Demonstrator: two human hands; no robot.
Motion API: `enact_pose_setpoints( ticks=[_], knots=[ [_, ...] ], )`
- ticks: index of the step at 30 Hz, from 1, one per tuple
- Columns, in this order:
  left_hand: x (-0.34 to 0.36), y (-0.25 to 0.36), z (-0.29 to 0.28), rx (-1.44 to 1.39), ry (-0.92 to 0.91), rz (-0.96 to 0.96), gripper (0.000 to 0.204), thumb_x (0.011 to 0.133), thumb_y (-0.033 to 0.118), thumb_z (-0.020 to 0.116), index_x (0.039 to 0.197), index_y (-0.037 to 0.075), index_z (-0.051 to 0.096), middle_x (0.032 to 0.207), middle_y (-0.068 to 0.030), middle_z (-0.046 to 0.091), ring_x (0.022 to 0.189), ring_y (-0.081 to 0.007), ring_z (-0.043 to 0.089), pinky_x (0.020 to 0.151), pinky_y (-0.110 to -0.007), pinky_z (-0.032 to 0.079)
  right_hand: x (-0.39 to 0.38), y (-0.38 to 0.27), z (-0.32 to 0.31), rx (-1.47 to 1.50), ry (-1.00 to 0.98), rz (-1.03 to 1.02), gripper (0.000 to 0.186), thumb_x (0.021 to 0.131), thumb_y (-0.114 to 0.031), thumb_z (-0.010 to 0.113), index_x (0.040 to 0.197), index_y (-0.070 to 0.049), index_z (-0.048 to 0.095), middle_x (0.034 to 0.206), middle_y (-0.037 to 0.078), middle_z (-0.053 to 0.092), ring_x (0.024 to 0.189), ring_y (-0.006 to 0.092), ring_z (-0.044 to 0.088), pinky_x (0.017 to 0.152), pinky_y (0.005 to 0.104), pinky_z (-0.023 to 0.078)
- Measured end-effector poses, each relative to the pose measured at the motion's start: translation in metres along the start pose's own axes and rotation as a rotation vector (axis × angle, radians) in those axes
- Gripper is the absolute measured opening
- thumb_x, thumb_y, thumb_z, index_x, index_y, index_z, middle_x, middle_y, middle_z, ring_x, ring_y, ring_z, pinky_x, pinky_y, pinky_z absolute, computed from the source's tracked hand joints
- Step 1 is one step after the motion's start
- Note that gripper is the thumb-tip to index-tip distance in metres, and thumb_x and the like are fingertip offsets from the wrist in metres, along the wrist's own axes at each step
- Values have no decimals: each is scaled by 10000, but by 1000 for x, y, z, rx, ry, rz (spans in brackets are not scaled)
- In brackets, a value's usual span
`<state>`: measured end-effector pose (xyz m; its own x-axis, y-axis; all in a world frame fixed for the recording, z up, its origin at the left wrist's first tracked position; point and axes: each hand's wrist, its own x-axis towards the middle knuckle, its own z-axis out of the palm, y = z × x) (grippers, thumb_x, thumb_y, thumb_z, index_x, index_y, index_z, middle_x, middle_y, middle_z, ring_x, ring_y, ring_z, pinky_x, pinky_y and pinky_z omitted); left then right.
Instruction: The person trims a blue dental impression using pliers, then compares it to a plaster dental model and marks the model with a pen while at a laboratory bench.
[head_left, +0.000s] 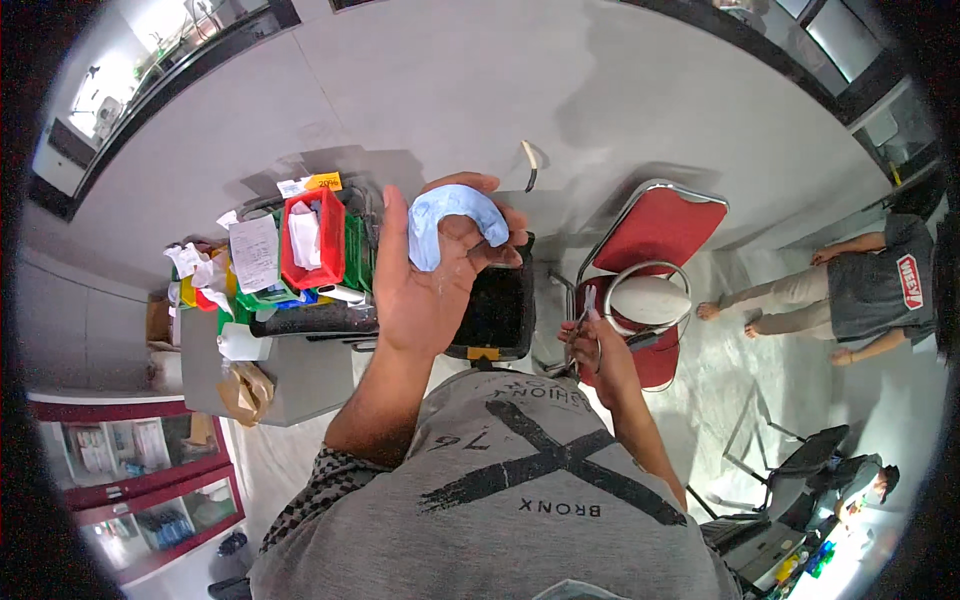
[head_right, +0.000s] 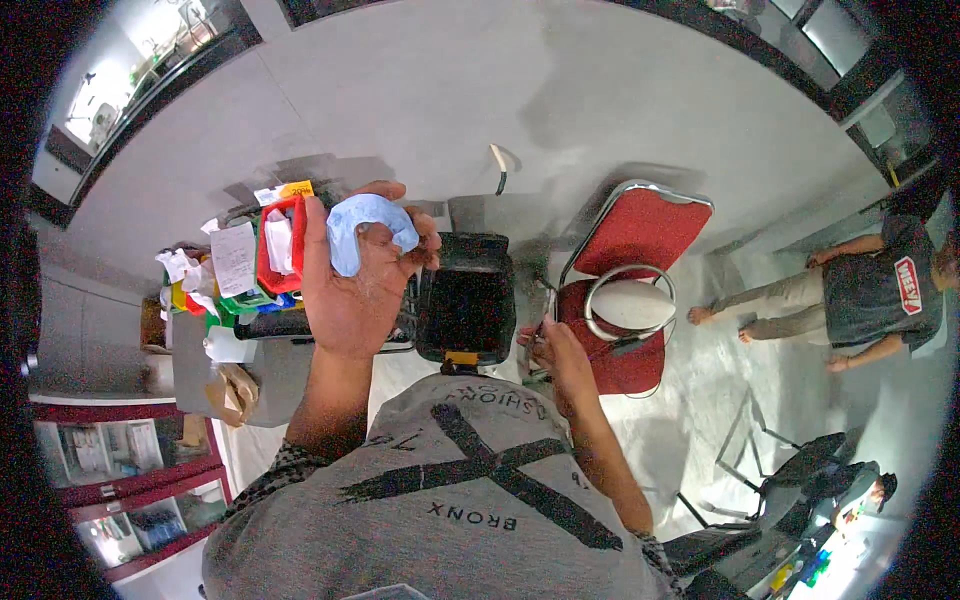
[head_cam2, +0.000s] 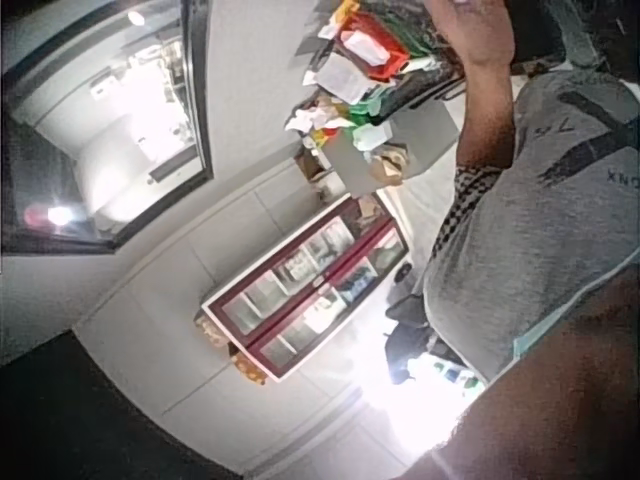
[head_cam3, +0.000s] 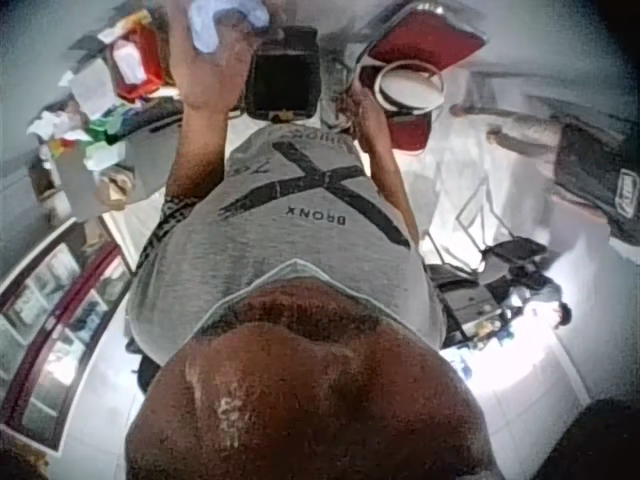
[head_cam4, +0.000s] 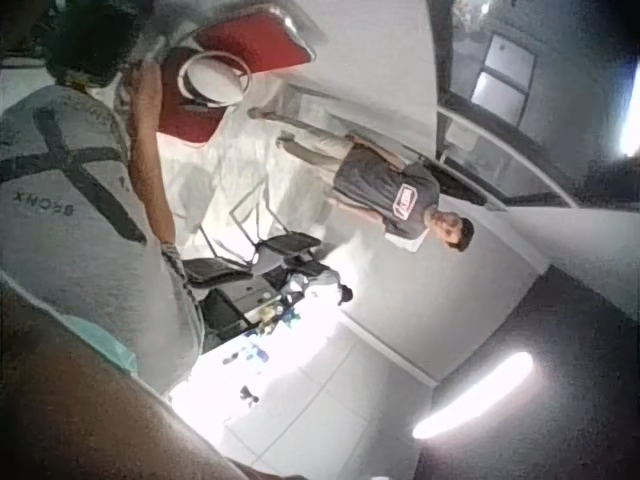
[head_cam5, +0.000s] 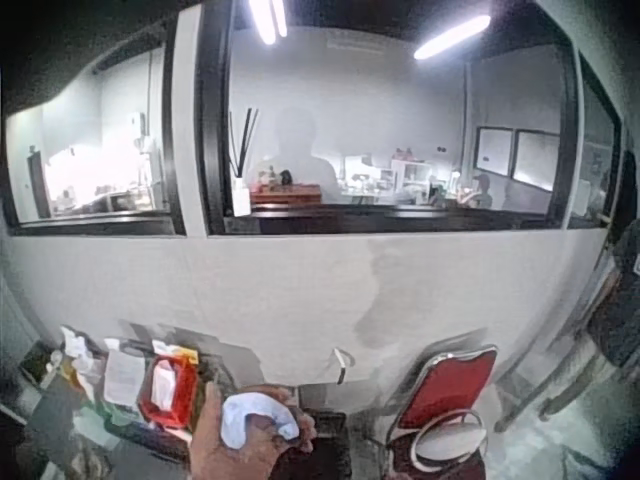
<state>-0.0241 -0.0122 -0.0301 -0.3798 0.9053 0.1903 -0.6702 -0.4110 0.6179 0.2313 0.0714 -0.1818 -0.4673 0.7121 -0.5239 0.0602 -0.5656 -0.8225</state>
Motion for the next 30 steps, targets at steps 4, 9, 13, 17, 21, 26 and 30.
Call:
enact_pose_setpoints(
  ticks=[4, 9, 13, 17, 21, 26, 30],
  knots=[
    [4, 2, -7, -25, -50, -18, 792, 1077, 652, 189, 1346, 14, 571, 1096, -176, 719, 1044, -283, 673, 915, -425, 504, -3, -14, 14, 2, 7, -194, 372, 1088, -399, 543, 1140, -34, 596, 1084, 95, 683, 1009, 199, 680, 917, 345, 530],
    [2, 3, -8, 11, -25, -27, 797, 1070, 662, 203, 1355, 16, 574, 1115, -170, 720, 1052, -282, 670, 922, -430, 500, -8, -37, 21, -66, 31, -382, 286, 1086, -329, 573, 1071, -48, 618, 999, 61, 674, 933, 152, 656, 860, 309, 514],
    [0, 5, -4, 49, 19, -47, 784, 1071, 654, 216, 1356, 19, 576, 1122, -167, 720, 1056, -279, 670, 922, -423, 499, -6, -37, 27, -93, -5, -350, 290, 1089, -336, 565, 1040, -55, 620, 951, 42, 664, 893, 125, 638, 844, 286, 499],
    [-2, 6, 0, 129, 66, -20, 726, 1079, 599, 266, 1359, -2, 561, 1102, -192, 710, 1047, -298, 657, 897, -437, 481, -3, -14, 30, -185, -88, -229, 299, 1094, -340, 554, 1054, -52, 621, 934, 36, 660, 871, 103, 621, 848, 274, 493],
    [-3, 8, 0, 247, 95, 49, 715, 1081, 588, 261, 1367, 3, 558, 1120, -181, 708, 1050, -288, 657, 901, -430, 485, 3, 5, 21, -417, -189, -72, 381, 1085, -373, 571, 1028, -7, 662, 948, 71, 702, 860, 150, 657, 820, 300, 515],
    [-4, 8, -6, 261, 118, 91, 732, 1098, 594, 235, 1337, 7, 601, 1123, -138, 710, 1076, -221, 664, 923, -393, 520, 16, 25, 1, -709, -215, -67, 479, 1051, -459, 578, 971, 1, 683, 860, 96, 697, 820, 177, 659, 794, 341, 518],
    [6, 3, -20, 262, 90, 111, 764, 1106, 605, 173, 1316, 15, 611, 1144, -122, 704, 1078, -215, 660, 920, -394, 528, 46, 90, -41, -816, -164, -103, 464, 1033, -435, 567, 945, 3, 693, 849, 169, 698, 812, 271, 685, 769, 400, 517]
  ],
)
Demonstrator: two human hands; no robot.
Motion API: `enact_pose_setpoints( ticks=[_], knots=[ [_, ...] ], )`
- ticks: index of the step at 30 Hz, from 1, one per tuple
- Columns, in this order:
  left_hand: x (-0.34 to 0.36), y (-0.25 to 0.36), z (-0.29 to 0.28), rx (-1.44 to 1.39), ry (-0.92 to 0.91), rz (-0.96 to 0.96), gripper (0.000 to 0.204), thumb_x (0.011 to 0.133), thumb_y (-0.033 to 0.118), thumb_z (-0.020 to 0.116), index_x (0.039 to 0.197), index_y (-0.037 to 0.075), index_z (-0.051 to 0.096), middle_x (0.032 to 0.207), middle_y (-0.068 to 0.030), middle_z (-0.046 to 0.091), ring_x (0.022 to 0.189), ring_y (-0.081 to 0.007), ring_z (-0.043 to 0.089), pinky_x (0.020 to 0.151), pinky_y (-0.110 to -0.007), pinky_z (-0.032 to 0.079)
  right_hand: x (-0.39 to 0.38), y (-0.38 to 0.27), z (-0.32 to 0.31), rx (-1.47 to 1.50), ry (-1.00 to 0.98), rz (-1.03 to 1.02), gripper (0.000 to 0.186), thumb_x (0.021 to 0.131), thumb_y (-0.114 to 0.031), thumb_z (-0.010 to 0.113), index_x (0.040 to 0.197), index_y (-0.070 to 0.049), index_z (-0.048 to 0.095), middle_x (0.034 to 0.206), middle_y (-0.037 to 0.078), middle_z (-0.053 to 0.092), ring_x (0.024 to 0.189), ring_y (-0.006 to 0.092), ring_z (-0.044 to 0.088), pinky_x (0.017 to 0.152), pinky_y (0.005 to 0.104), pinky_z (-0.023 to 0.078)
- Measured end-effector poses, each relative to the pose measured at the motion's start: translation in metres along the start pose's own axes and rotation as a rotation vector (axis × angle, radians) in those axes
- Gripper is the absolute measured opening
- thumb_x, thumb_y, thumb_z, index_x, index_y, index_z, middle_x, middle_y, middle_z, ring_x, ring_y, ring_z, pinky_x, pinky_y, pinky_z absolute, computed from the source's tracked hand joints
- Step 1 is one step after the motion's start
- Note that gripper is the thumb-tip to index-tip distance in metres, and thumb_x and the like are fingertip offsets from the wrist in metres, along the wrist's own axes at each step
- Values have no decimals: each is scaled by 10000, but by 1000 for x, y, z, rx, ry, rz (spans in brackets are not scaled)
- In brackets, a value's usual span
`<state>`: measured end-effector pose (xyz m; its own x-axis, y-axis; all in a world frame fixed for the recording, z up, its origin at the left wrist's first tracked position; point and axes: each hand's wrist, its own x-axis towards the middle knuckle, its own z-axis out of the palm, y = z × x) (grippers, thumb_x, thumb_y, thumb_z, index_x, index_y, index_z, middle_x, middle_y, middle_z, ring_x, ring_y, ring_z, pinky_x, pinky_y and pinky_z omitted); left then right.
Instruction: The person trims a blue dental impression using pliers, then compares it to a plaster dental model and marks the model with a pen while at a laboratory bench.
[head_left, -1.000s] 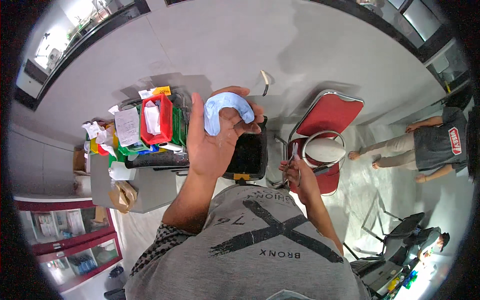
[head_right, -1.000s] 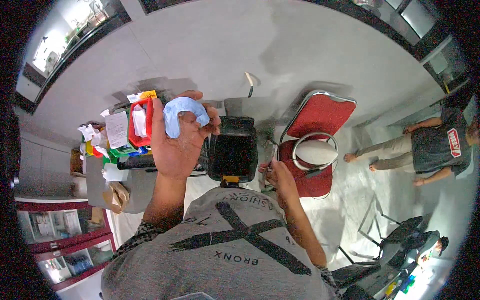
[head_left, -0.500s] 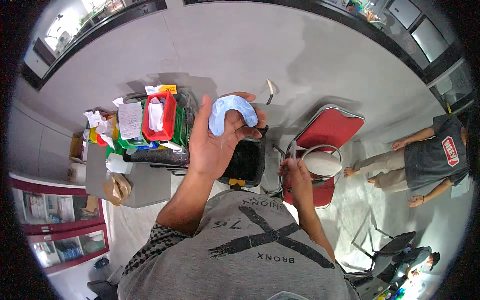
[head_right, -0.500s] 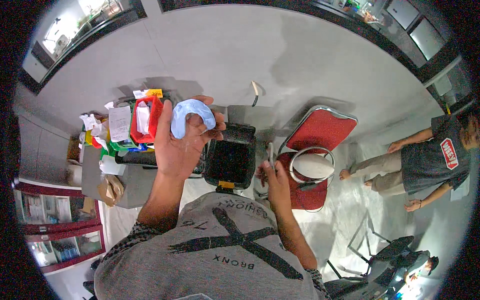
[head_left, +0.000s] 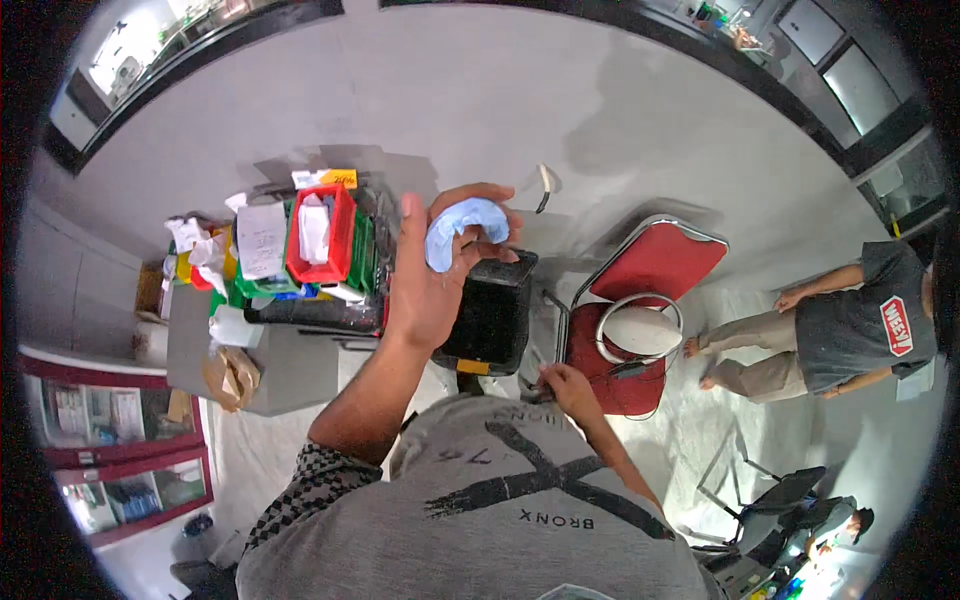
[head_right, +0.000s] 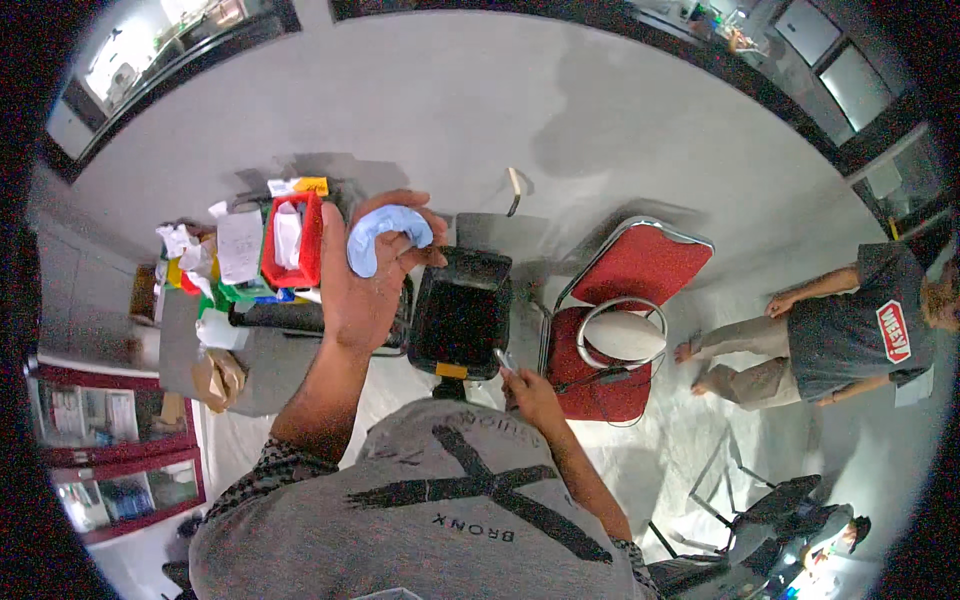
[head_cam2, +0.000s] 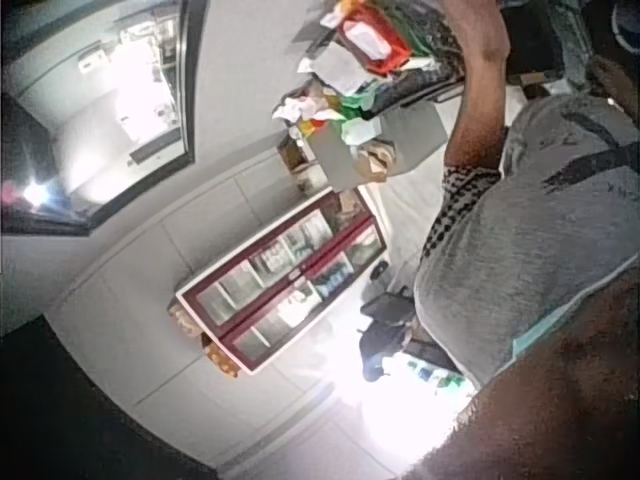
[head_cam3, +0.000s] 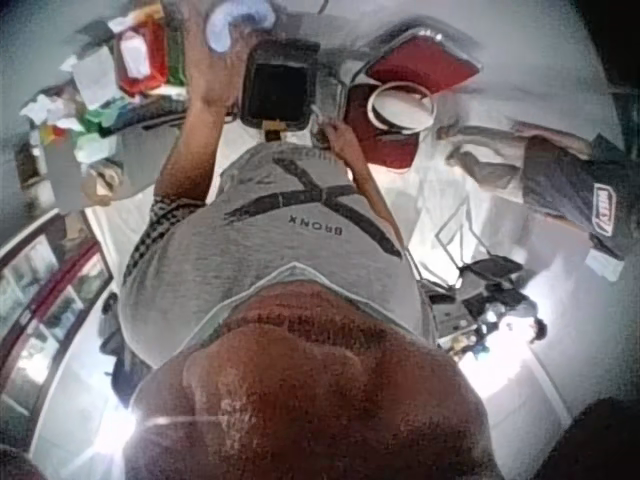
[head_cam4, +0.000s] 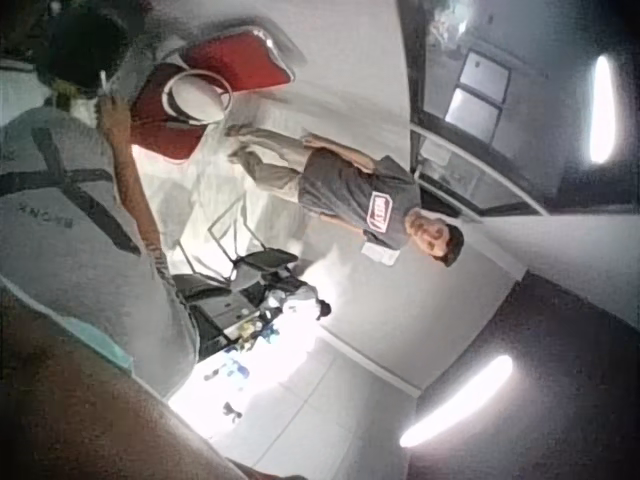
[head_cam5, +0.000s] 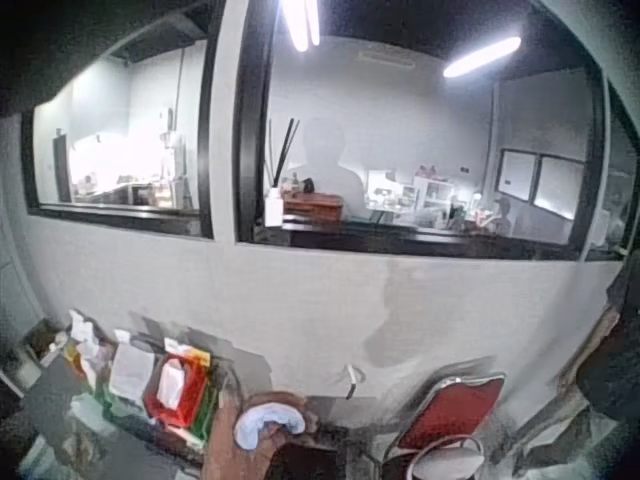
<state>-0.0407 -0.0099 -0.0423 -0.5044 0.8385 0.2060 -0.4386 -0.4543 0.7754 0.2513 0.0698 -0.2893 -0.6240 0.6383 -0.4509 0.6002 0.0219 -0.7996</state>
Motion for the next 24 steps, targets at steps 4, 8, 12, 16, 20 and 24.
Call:
enact_pose_setpoints(
  ticks=[4, 8, 12, 16, 20, 24],
  knots=[
    [27, -13, -15, -8, -58, -27, 773, 1104, 615, 159, 1287, 22, 620, 1133, -109, 697, 1071, -218, 652, 908, -395, 527, 12, 147, 26, -248, 32, 115, 410, 1045, -362, 570, 867, -7, 672, 766, 115, 688, 684, 208, 660, 634, 380, 502],
    [39, -34, -15, -137, -117, -149, 765, 1095, 626, 199, 1311, 9, 597, 1098, -142, 692, 1038, -254, 649, 881, -417, 516, -69, 297, 26, -322, 12, 141, 376, 1006, -321, 618, 849, 19, 655, 718, 140, 680, 595, 254, 672, 535, 417, 538],
    [25, -51, 1, -261, -183, -261, 702, 1097, 588, 273, 1323, 2, 585, 1068, -155, 689, 995, -286, 644, 888, -426, 504, -174, 372, 20, 282, 320, 760, 352, 1012, -272, 624, 932, 68, 668, 735, 173, 695, 560, 264, 675, 503, 433, 582],
    [-8, -78, 39, -286, -181, -309, 593, 1101, 546, 362, 1217, 35, 640, 1070, -135, 698, 1052, -298, 656, 919, -446, 493, -222, 381, 48, 130, 392, 788, 304, 993, -259, 644, 1053, 34, 697, 737, 168, 704, 562, 275, 674, 513, 424, 561],
    [-80, -133, 104, -115, -219, -567, 514, 1123, 454, 360, 1142, 37, 659, 1030, -94, 724, 979, -269, 690, 841, -383, 520, -231, 346, 86, -678, 187, 429, 334, 927, -267, 686, 1253, -198, 710, 743, 134, 715, 651, 263, 703, 651, 441, 573],
    [-192, -187, 180, -42, -629, -799, 526, 1112, 462, 374, 1143, 23, 662, 1071, -111, 726, 971, -270, 706, 814, -367, 496, -270, 294, 125, 370, 433, 586, 442, 984, -389, 643, 1163, 14, 622, 858, 160, 730, 717, 268, 710, 640, 426, 581]
  ],
)
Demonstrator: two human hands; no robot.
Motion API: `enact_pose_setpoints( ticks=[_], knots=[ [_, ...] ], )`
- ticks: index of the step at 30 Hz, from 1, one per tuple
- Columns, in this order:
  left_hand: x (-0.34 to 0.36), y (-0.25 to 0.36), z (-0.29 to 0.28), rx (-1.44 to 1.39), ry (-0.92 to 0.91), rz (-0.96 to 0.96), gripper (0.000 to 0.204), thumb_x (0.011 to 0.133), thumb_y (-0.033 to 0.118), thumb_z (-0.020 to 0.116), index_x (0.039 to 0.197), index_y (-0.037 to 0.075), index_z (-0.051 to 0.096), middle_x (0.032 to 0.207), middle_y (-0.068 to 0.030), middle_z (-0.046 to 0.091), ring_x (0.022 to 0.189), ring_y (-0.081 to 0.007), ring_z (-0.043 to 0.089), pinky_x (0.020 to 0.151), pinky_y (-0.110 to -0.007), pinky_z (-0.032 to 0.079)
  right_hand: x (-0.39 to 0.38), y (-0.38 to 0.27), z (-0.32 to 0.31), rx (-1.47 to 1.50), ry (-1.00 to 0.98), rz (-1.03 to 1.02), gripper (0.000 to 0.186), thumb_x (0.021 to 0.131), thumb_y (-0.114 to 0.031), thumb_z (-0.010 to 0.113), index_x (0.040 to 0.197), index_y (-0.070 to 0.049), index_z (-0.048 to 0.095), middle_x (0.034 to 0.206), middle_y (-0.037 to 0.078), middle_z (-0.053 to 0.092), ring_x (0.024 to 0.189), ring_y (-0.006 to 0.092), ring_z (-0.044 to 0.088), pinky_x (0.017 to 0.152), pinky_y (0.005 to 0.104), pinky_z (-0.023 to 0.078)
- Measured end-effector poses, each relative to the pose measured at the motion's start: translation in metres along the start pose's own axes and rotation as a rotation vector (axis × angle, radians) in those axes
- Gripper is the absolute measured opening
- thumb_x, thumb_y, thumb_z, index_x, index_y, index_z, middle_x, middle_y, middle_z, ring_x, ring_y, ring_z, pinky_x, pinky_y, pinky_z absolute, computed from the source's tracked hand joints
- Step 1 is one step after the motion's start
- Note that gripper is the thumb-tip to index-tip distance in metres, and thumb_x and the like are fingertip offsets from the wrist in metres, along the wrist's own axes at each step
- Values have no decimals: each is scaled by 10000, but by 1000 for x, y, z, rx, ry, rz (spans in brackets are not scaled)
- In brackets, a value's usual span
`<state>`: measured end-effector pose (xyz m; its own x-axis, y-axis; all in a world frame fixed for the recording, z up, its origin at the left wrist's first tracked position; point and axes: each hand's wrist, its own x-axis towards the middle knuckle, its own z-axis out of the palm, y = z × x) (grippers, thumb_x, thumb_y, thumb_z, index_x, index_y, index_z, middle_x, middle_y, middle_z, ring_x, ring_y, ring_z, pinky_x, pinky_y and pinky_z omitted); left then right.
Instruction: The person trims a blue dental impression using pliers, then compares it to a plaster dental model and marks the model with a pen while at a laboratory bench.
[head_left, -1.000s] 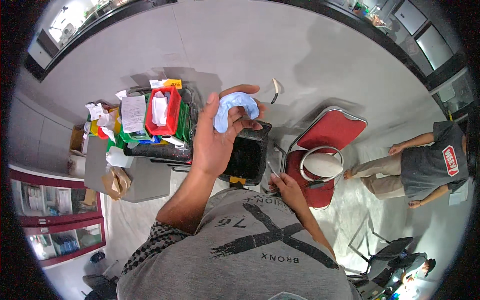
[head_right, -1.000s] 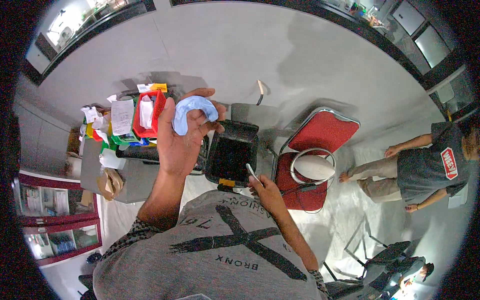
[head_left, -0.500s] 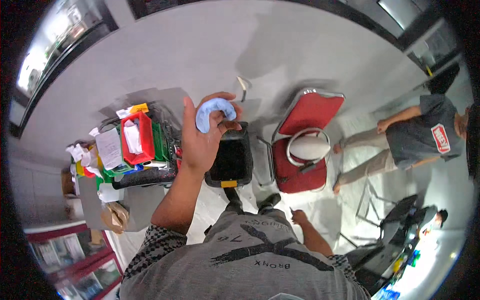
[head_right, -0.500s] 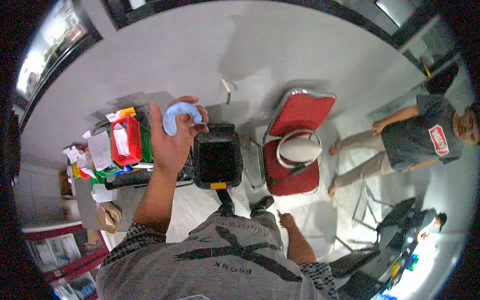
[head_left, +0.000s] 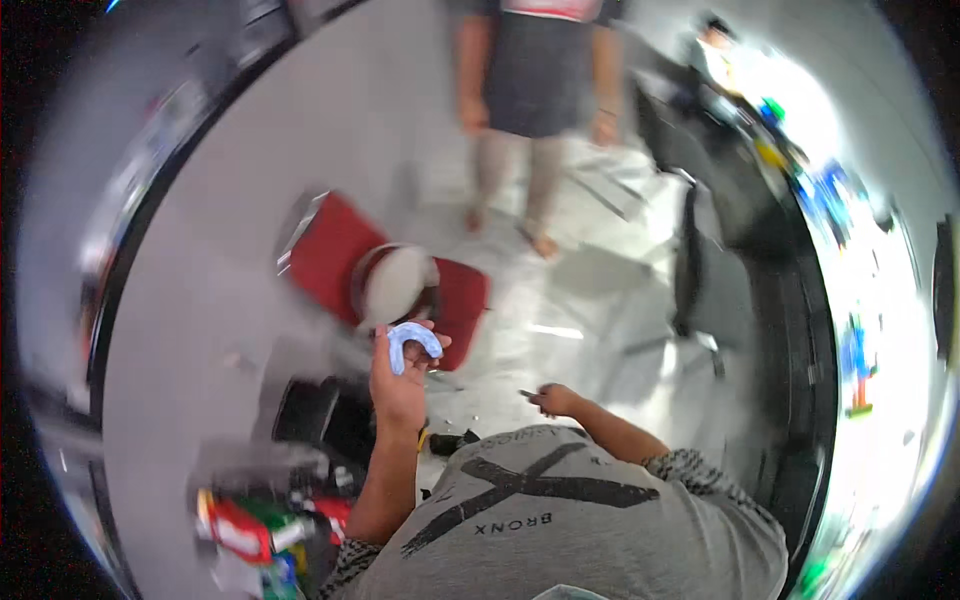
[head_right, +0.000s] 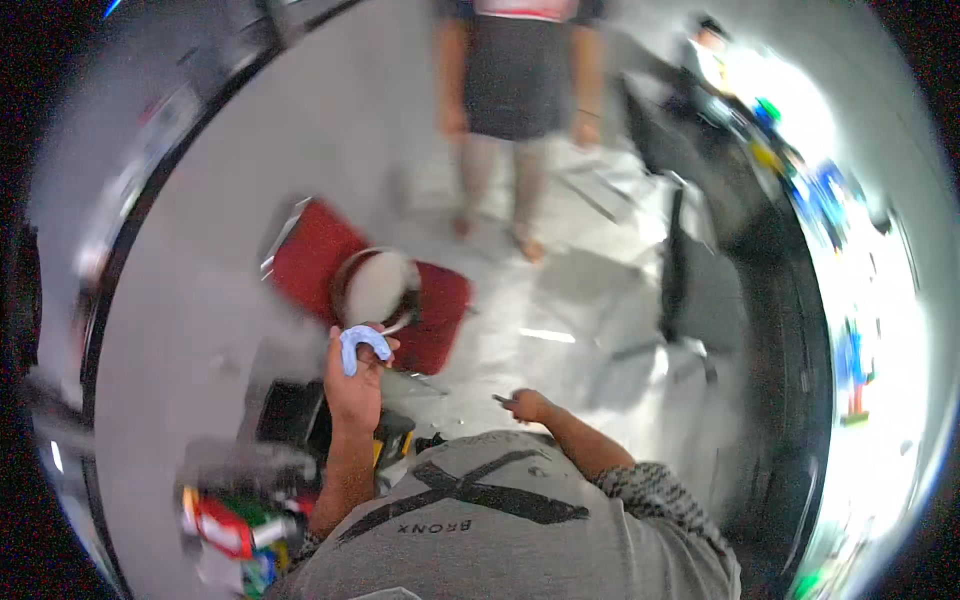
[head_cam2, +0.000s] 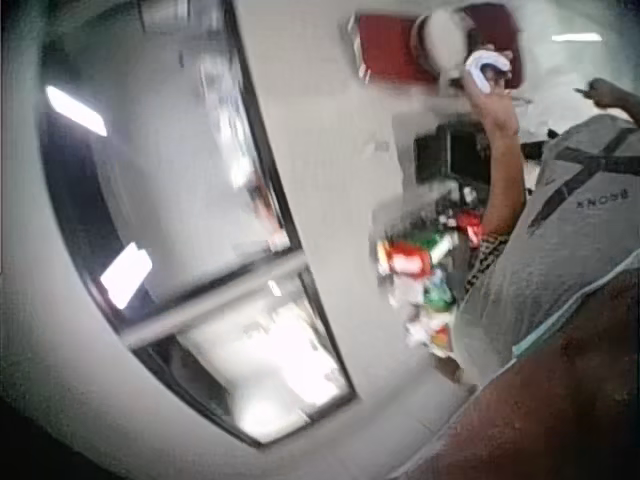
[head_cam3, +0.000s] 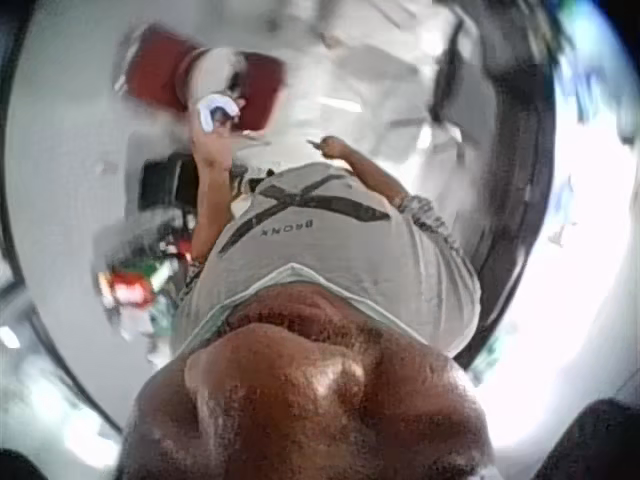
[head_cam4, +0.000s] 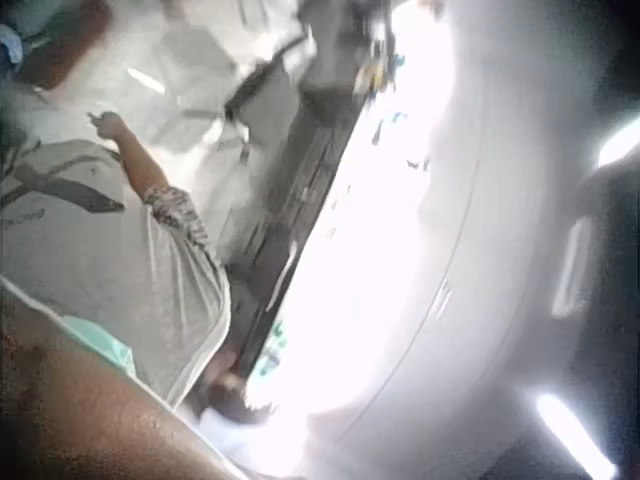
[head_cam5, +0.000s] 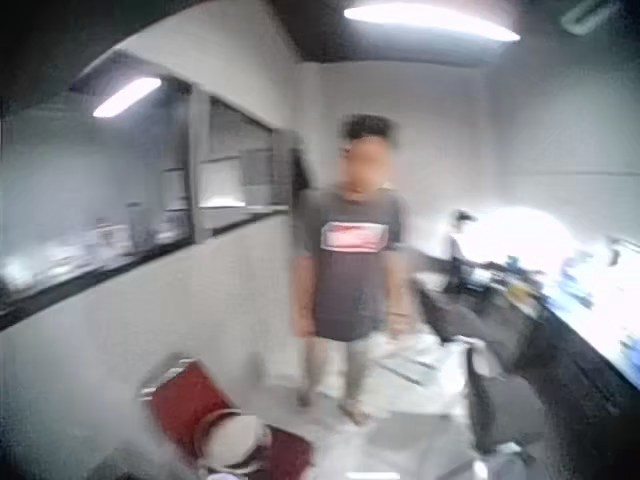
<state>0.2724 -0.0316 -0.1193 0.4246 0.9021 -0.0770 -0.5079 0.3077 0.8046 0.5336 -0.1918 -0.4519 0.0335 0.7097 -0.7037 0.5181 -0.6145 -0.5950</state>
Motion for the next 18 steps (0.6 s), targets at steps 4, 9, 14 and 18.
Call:
enact_pose_setpoints(
  ticks=[4, 9, 14, 18],
  knots=[
    [6, -107, 118, 42, -242, -203, 530, 1110, 483, 386, 1098, 36, 673, 1061, -111, 724, 922, -260, 701, 772, -355, 482, -105, 67, -24, 404, 167, -74, 463, 1017, -416, 621, 1173, 18, 568, 845, 116, 731, 662, 218, 693, 606, 370, 583],
    [-23, -250, 254, -36, -323, -524, 536, 1115, 489, 376, 1201, 31, 640, 1087, -130, 723, 983, -278, 703, 868, -344, 522, -246, 180, -81, 801, 779, 43, 456, 1057, -282, 580, 1426, -118, 368, 845, 110, 687, 718, 201, 697, 592, 357, 563],
    [-58, -317, 394, -22, -778, -814, 577, 1117, 496, 343, 1397, 42, 564, 1241, -185, 699, 1086, -285, 700, 924, -401, 558, -380, 211, -138, 1138, 1347, -190, 370, 1089, -213, 546, 1446, -141, 487, 921, 55, 654, 736, 139, 665, 612, 296, 546],
    [-64, -353, 489, 35, -1017, -840, 571, 1122, 481, 320, 1396, 37, 553, 1254, -207, 689, 1100, -299, 705, 904, -384, 599, -444, 216, -192, 1127, 1581, -251, 241, 1080, -190, 573, 1279, -75, 645, 1002, 33, 634, 817, 106, 645, 688, 271, 536]
  ],
)
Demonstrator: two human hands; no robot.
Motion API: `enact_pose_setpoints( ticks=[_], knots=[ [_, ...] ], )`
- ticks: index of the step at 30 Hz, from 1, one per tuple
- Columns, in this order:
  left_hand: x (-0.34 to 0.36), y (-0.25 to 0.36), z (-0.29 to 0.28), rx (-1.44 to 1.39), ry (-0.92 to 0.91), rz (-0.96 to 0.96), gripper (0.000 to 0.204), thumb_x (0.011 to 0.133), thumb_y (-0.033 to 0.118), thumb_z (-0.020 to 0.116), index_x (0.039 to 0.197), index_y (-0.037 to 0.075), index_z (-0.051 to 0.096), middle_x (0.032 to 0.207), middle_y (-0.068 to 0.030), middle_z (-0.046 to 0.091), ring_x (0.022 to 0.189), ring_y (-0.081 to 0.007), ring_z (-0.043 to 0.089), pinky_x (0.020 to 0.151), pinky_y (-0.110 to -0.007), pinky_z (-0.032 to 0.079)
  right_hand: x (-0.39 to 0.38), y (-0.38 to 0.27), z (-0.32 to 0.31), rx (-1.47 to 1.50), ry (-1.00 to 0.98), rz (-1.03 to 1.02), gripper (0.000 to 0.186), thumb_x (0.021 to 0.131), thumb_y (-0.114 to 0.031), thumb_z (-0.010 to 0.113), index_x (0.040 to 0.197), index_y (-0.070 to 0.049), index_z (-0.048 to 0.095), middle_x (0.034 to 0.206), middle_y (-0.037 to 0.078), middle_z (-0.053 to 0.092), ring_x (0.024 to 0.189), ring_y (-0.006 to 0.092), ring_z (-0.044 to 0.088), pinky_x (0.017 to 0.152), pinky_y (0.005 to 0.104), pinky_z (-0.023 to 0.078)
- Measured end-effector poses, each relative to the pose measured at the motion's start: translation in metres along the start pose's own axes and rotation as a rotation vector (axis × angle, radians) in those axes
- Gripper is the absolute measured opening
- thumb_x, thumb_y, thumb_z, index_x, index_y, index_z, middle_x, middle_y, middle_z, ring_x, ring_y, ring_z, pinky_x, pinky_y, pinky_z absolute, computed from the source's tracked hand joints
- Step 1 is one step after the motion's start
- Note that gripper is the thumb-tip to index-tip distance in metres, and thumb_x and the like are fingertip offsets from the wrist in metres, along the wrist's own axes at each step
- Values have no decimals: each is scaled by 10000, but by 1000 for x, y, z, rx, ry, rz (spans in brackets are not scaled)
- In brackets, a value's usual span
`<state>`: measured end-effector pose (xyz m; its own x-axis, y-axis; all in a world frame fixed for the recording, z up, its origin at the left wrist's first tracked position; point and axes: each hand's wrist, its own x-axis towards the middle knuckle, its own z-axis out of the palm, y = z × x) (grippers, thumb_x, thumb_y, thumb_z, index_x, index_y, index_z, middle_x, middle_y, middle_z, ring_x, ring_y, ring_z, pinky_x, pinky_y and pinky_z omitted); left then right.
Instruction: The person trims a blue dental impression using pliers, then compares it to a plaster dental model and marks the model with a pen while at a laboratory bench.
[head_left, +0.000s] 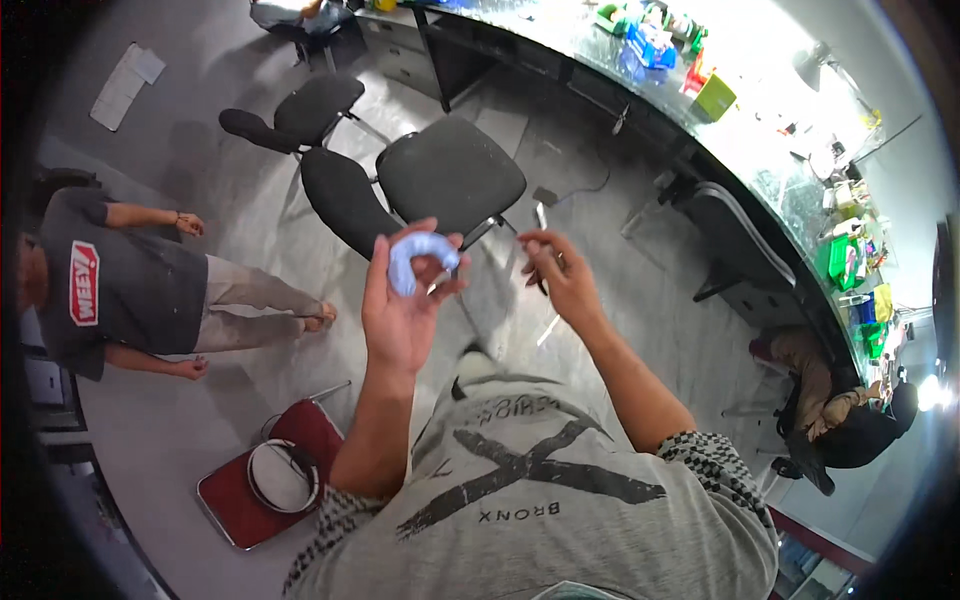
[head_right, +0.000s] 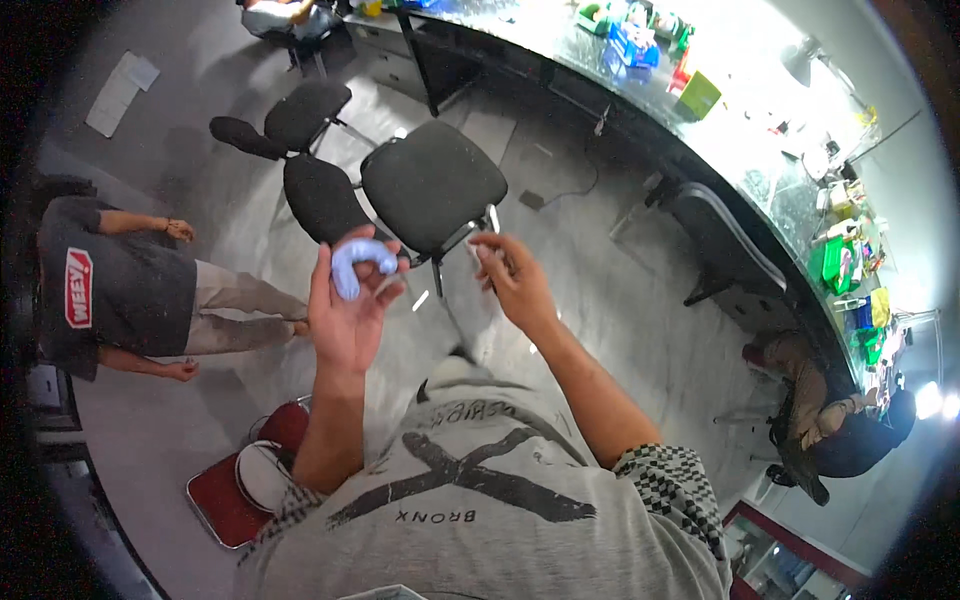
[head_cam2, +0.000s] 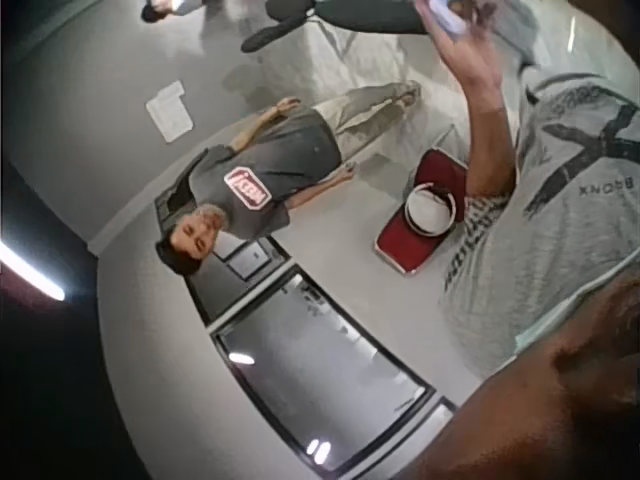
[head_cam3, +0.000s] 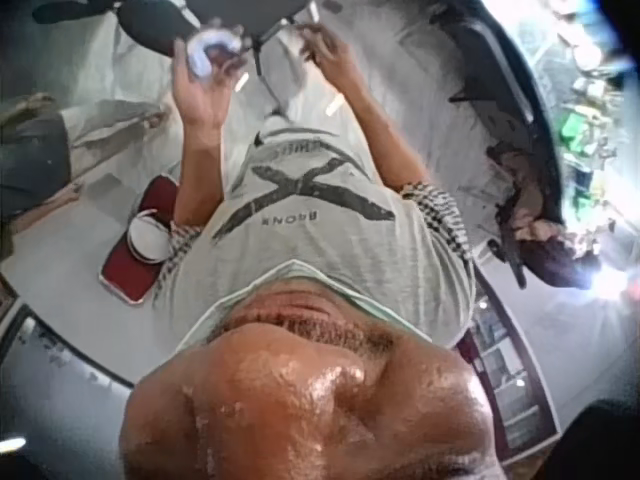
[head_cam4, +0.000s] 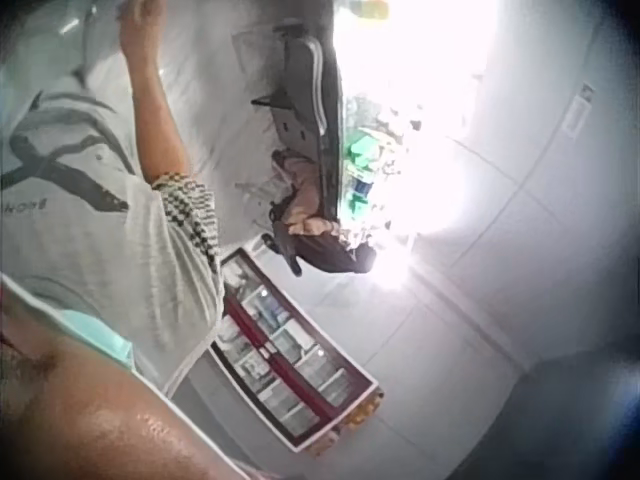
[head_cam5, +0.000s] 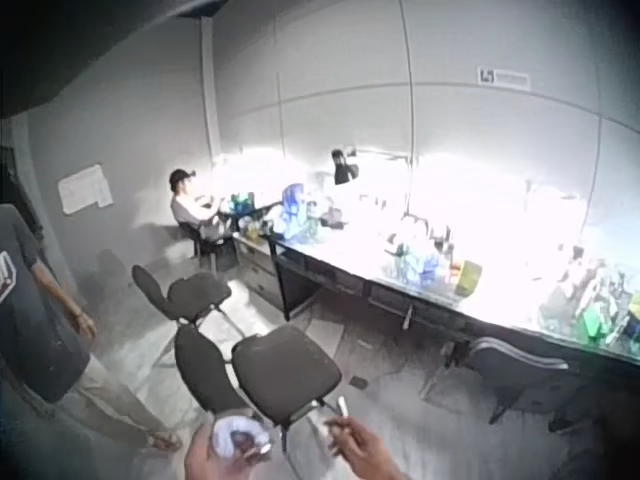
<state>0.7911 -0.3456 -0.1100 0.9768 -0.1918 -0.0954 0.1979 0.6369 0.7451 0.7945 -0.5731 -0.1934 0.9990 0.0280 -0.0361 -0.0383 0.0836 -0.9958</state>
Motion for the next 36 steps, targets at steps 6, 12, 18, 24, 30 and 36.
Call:
enact_pose_setpoints(
  ticks=[6, 12, 18, 24, 30, 36],
  knots=[
    [134, -4, 40, 120, -241, 82, 629, 1129, 497, 248, 1296, 16, 618, 1174, -205, 713, 1043, -278, 719, 869, -381, 595, 69, -76, -28, -206, 115, -366, 238, 1027, -149, 665, 1215, -3, 675, 1144, 70, 584, 881, 111, 646, 780, 256, 537],
    [263, -13, 75, 238, -367, 148, 703, 1125, 546, 231, 1247, -13, 638, 1153, -178, 711, 1016, -218, 711, 848, -339, 579, 153, -97, -63, -166, 325, -319, 255, 964, -93, 729, 1216, -66, 703, 1091, 59, 633, 879, 122, 624, 767, 269, 522],
    [369, -47, 101, 248, -375, -2, 649, 1126, 523, 288, 1253, -9, 639, 1157, -166, 714, 1029, -202, 695, 852, -341, 552, 225, -90, -113, -358, 414, -344, 332, 922, -86, 776, 1246, -76, 707, 1072, 64, 619, 857, 127, 638, 736, 277, 533],
    [460, -124, 137, 306, -387, -280, 518, 1133, 428, 349, 1361, 14, 560, 1139, -110, 699, 1011, -169, 683, 897, -327, 544, 329, -83, -206, -601, 312, -274, 386, 878, -108, 811, 1251, -170, 734, 1112, 52, 596, 821, 161, 657, 737, 317, 562],
    [537, -168, 142, 167, -266, -479, 555, 1138, 445, 332, 1454, 15, 484, 1297, -140, 648, 1173, -232, 642, 1012, -428, 526, 432, -64, -291, -489, 137, -70, 278, 907, -174, 792, 1171, -96, 752, 1081, 53, 588, 787, 140, 617, 732, 289, 522],
    [551, -167, 121, 737, -437, -652, 599, 1107, 462, 437, 1521, 29, 453, 1474, -164, 546, 1388, -253, 493, 1158, -396, 383, 547, -39, -332, -538, 176, 84, 236, 913, -241, 802, 1077, -72, 787, 949, 34, 570, 751, 130, 553, 694, 279, 462]
  ],
)
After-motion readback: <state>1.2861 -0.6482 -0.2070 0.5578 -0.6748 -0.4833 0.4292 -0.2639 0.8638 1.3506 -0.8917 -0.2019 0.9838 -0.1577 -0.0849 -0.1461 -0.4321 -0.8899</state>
